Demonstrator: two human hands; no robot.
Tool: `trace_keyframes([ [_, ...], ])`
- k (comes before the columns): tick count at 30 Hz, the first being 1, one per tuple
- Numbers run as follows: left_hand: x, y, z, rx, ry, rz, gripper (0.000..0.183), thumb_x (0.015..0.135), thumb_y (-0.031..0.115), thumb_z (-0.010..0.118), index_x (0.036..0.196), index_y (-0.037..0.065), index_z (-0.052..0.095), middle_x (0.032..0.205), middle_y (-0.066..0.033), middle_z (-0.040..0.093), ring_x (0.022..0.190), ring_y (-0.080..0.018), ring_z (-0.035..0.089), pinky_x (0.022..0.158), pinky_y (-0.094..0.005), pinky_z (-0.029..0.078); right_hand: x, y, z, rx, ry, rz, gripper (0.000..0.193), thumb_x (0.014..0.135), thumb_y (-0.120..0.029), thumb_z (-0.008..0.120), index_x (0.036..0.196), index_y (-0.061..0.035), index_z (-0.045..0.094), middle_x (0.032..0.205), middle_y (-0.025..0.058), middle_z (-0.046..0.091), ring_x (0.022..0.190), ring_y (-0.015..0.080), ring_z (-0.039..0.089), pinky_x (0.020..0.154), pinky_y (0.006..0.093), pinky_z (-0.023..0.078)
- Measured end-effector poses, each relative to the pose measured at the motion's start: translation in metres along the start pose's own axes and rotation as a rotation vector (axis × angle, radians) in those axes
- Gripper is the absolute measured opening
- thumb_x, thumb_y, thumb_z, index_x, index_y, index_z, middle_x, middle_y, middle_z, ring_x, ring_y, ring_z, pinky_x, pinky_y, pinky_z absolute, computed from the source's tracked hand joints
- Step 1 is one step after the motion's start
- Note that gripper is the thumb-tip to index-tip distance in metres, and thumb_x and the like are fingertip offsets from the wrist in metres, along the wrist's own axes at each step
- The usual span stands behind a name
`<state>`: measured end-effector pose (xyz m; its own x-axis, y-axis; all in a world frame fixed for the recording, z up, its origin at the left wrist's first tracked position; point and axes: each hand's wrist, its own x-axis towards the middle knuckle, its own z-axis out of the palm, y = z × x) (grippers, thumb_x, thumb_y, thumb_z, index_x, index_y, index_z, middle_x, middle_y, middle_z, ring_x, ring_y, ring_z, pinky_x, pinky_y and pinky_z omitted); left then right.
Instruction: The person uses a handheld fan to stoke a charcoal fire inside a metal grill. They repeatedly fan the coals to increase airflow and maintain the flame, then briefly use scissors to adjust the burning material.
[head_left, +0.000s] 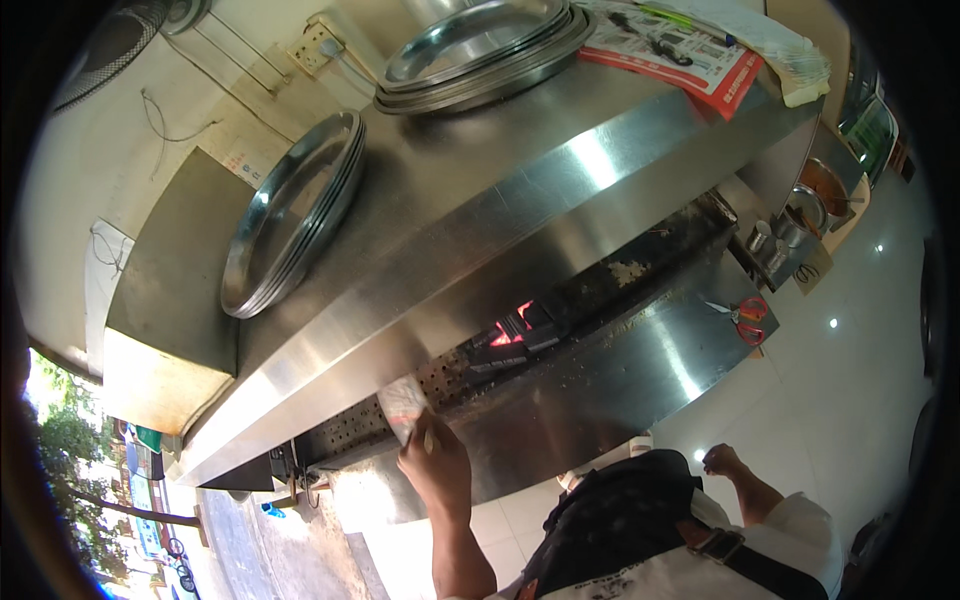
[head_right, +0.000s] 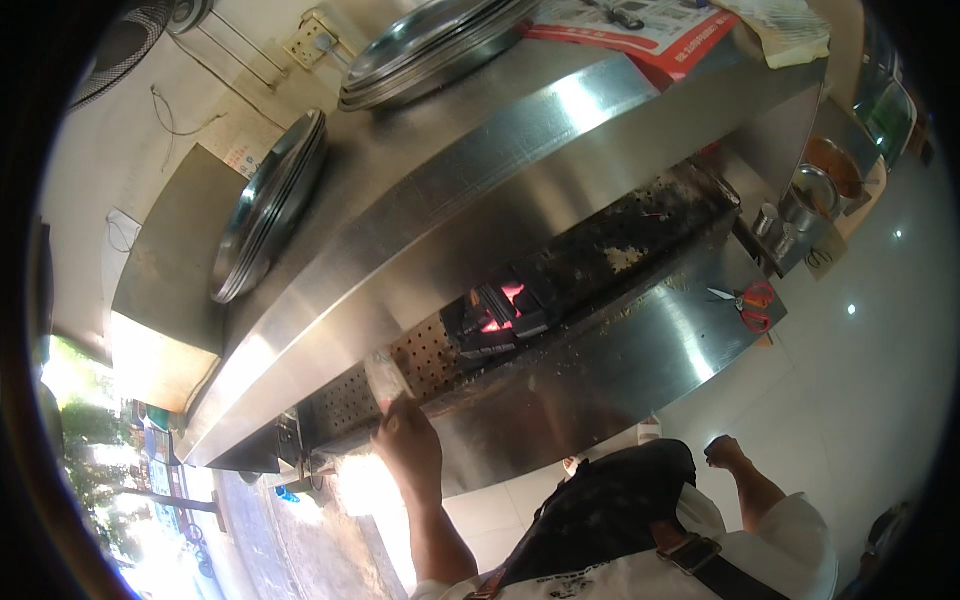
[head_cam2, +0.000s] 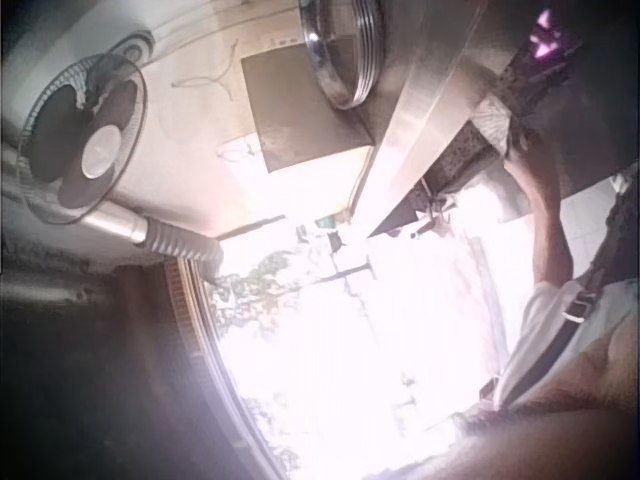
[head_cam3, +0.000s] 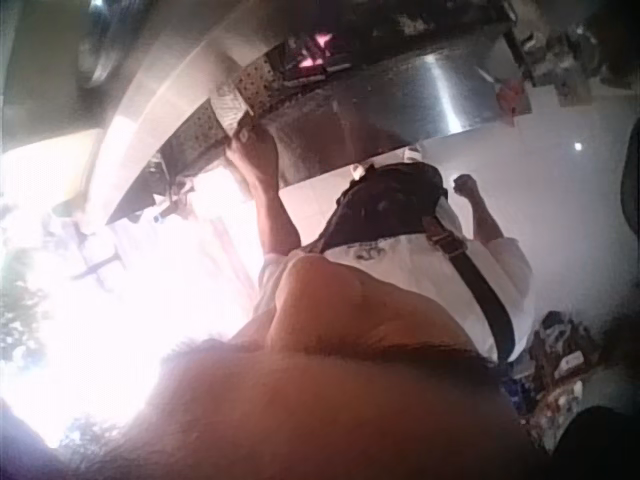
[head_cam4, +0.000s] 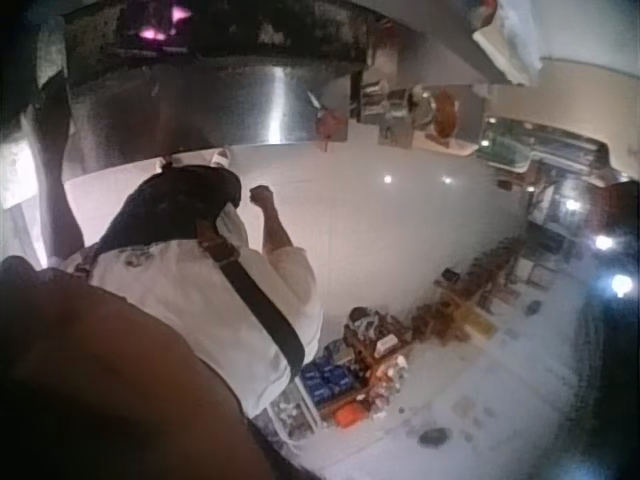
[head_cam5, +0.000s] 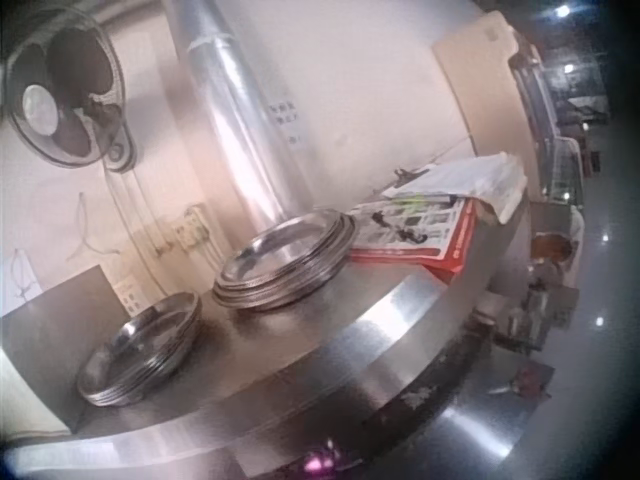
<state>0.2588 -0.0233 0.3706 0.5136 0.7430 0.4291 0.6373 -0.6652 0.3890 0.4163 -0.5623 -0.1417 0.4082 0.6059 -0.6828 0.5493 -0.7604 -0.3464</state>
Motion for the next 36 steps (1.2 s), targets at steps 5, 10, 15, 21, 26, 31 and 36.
trace_keyframes([
  [5,-0.007,0.028,-0.018,-0.187,0.003,0.31,0.01,0.091,-0.005,0.064,0.093,-0.001,0.073,0.086,-0.017,0.076,0.07,-0.0274,0.077,0.06,-0.0335,0.061,0.007,-0.036,-0.003,-0.323,-0.074,-0.109,0.024,0.084,-0.037,0.076,0.099,-0.0191,0.079,0.101,0.0065,0.076,0.099,0.0319,0.073,0.084,0.0447,0.061],
  [10,-0.003,0.033,-0.02,-0.346,-0.075,0.31,0.011,0.088,-0.007,0.066,0.094,-0.001,0.073,0.081,-0.0144,0.075,0.068,-0.0268,0.075,0.061,-0.0337,0.059,0.012,0.021,0.048,0.131,-0.015,0.047,0.025,0.085,-0.037,0.077,0.102,-0.0188,0.078,0.101,0.0056,0.076,0.099,0.0311,0.073,0.082,0.0444,0.061],
  [15,0.011,0.012,0.009,0.009,-0.041,0.064,0.018,0.088,-0.004,0.072,0.105,-0.001,0.076,0.08,-0.0177,0.074,0.072,-0.0251,0.076,0.063,-0.0307,0.056,0.003,-0.009,0.011,-0.147,-0.049,-0.012,0.024,0.084,-0.037,0.078,0.1,-0.0196,0.078,0.1,0.007,0.076,0.1,0.0311,0.073,0.082,0.0452,0.061],
  [21,0.007,0.03,-0.004,-0.214,-0.077,0.035,0.015,0.091,-0.002,0.068,0.102,0.001,0.077,0.083,-0.0205,0.075,0.077,-0.0302,0.077,0.062,-0.0349,0.058,-0.006,-0.027,-0.02,-0.201,-0.015,0.212,0.036,0.092,-0.039,0.065,0.098,-0.0064,0.079,0.111,0.0175,0.076,0.103,0.0354,0.072,0.09,0.0465,0.059],
  [26,0.008,0.05,-0.021,-0.193,-0.08,0.379,0.01,0.092,0.0,0.065,0.088,0.001,0.074,0.079,-0.0176,0.075,0.07,-0.0257,0.076,0.057,-0.0361,0.058,-0.013,-0.052,-0.032,0.275,-0.071,0.427,0.033,0.091,-0.035,0.064,0.095,-0.0049,0.078,0.107,0.0178,0.077,0.096,0.0384,0.073,0.087,0.0472,0.06],
  [31,0.018,0.025,-0.014,-0.311,-0.067,0.208,0.012,0.09,-0.003,0.061,0.091,0.0,0.072,0.084,-0.0232,0.072,0.072,-0.0374,0.074,0.059,-0.0387,0.058,0.0,-0.01,-0.01,0.034,-0.037,0.256,0.028,0.087,-0.037,0.073,0.097,-0.0112,0.078,0.1,0.0111,0.077,0.094,0.0348,0.074,0.082,0.0467,0.06],
  [36,0.019,0.035,-0.018,-0.188,-0.145,0.095,0.013,0.084,-0.007,0.062,0.088,-0.001,0.072,0.08,-0.0212,0.071,0.074,-0.0318,0.076,0.062,-0.04,0.058,0.004,-0.019,-0.006,0.014,0.089,0.117,0.033,0.095,-0.027,0.064,0.071,-0.0075,0.076,0.067,0.0067,0.075,0.06,0.017,0.074,0.063,0.0316,0.062],
])
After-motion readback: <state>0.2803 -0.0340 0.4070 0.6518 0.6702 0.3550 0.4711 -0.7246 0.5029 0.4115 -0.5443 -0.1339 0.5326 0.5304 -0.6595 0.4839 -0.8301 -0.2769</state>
